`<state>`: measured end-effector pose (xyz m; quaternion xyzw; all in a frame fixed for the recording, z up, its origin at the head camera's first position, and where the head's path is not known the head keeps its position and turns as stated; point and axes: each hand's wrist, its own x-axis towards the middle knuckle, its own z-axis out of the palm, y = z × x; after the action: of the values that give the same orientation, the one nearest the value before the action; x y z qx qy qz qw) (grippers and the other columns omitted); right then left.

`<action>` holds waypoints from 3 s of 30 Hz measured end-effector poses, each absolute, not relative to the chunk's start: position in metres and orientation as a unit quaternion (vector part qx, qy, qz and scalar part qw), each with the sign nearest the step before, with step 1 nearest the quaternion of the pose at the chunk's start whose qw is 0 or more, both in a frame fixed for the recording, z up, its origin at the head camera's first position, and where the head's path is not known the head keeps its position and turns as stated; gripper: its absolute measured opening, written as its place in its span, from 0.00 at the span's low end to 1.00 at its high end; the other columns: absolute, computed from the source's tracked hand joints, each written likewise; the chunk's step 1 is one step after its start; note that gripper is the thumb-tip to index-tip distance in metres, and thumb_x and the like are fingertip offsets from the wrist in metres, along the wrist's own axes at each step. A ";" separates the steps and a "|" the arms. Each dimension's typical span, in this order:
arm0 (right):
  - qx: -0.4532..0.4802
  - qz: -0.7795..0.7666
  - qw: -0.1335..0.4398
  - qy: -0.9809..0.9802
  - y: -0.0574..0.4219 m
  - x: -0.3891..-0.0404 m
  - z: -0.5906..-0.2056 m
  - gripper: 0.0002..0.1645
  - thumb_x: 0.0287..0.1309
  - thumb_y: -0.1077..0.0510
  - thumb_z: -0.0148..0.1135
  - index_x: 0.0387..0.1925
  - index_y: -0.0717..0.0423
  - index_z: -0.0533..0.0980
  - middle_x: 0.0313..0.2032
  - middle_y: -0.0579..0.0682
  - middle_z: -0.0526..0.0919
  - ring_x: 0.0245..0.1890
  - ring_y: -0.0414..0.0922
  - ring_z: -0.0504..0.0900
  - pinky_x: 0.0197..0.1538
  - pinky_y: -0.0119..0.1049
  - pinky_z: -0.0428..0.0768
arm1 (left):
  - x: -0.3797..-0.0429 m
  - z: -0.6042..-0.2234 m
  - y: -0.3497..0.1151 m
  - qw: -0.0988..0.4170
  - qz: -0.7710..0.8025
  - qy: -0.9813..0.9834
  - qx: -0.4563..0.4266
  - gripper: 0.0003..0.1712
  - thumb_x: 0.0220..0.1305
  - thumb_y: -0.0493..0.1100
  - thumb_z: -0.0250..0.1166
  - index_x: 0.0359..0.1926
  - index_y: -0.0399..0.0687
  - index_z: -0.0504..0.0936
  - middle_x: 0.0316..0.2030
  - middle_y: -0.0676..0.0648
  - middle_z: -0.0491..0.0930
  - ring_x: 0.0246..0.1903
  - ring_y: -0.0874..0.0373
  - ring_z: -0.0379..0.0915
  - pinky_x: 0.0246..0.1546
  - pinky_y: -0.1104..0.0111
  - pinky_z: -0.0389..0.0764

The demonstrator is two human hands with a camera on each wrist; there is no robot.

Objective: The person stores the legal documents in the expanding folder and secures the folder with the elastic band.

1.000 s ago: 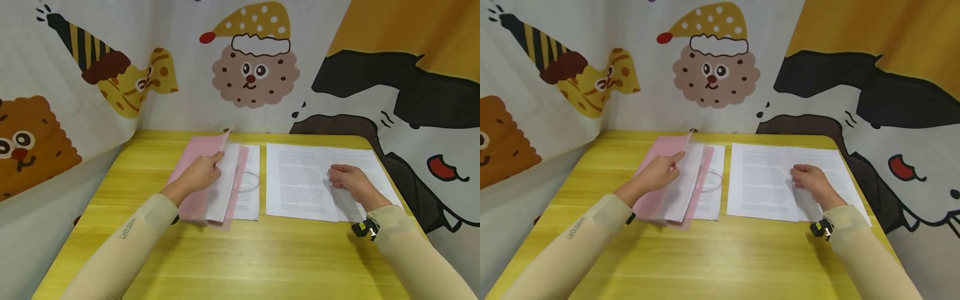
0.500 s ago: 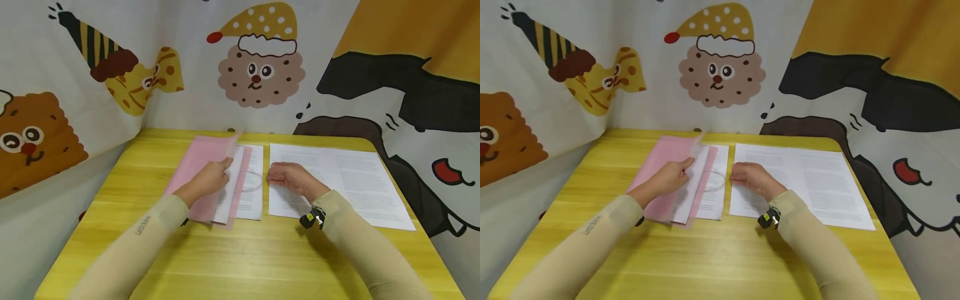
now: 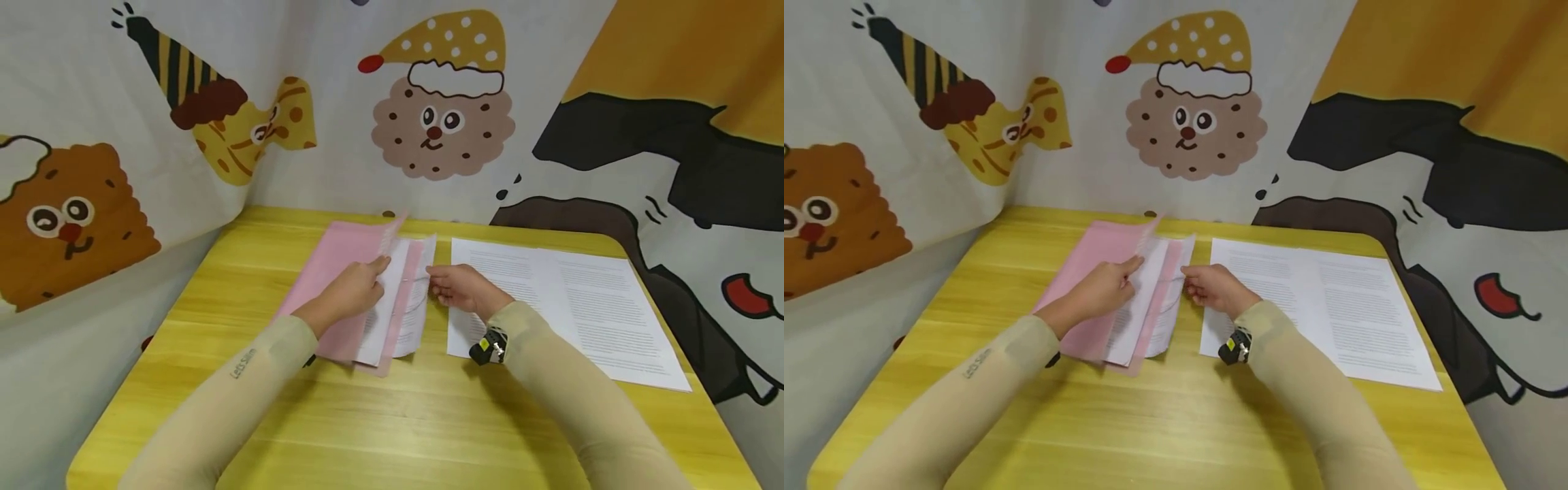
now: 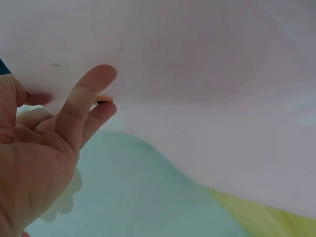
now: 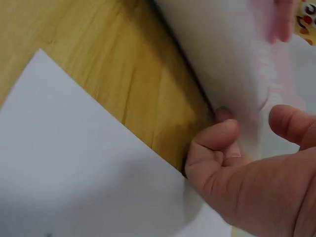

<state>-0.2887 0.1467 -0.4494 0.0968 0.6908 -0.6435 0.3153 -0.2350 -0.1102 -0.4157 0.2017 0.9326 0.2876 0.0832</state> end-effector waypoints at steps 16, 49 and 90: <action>0.029 -0.482 0.094 0.871 0.199 -0.276 -0.423 0.45 0.77 0.57 0.54 0.87 0.45 0.49 0.69 0.70 0.77 0.51 0.52 0.85 0.38 0.30 0.84 | -0.239 -0.349 -0.177 0.034 0.322 0.930 0.173 0.37 0.71 0.35 0.53 0.80 0.45 0.66 0.24 0.45 0.78 0.16 0.62 0.51 0.19 0.70 0.61; -0.007 -0.482 0.137 0.865 0.278 -0.258 -0.411 0.25 0.80 0.51 0.57 0.72 0.51 0.78 0.76 0.56 0.74 0.46 0.34 0.82 0.45 0.27 0.83 | -0.226 -0.363 -0.166 0.048 0.314 0.929 0.191 0.37 0.71 0.35 0.54 0.80 0.46 0.67 0.22 0.49 0.68 0.14 0.63 0.51 0.18 0.71 0.60; 0.080 -0.646 0.119 0.750 0.158 -0.213 -0.472 0.24 0.78 0.59 0.58 0.70 0.58 0.79 0.68 0.63 0.80 0.45 0.37 0.86 0.43 0.29 0.87 | -0.230 -0.364 -0.143 0.054 0.291 0.935 0.196 0.37 0.71 0.36 0.54 0.81 0.44 0.66 0.15 0.56 0.56 0.17 0.62 0.50 0.21 0.70 0.58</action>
<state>-0.2129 0.1578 -0.4716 0.0800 0.7500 -0.6457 0.1191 -0.2300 -0.1432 -0.3640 0.1956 0.9349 0.2912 0.0539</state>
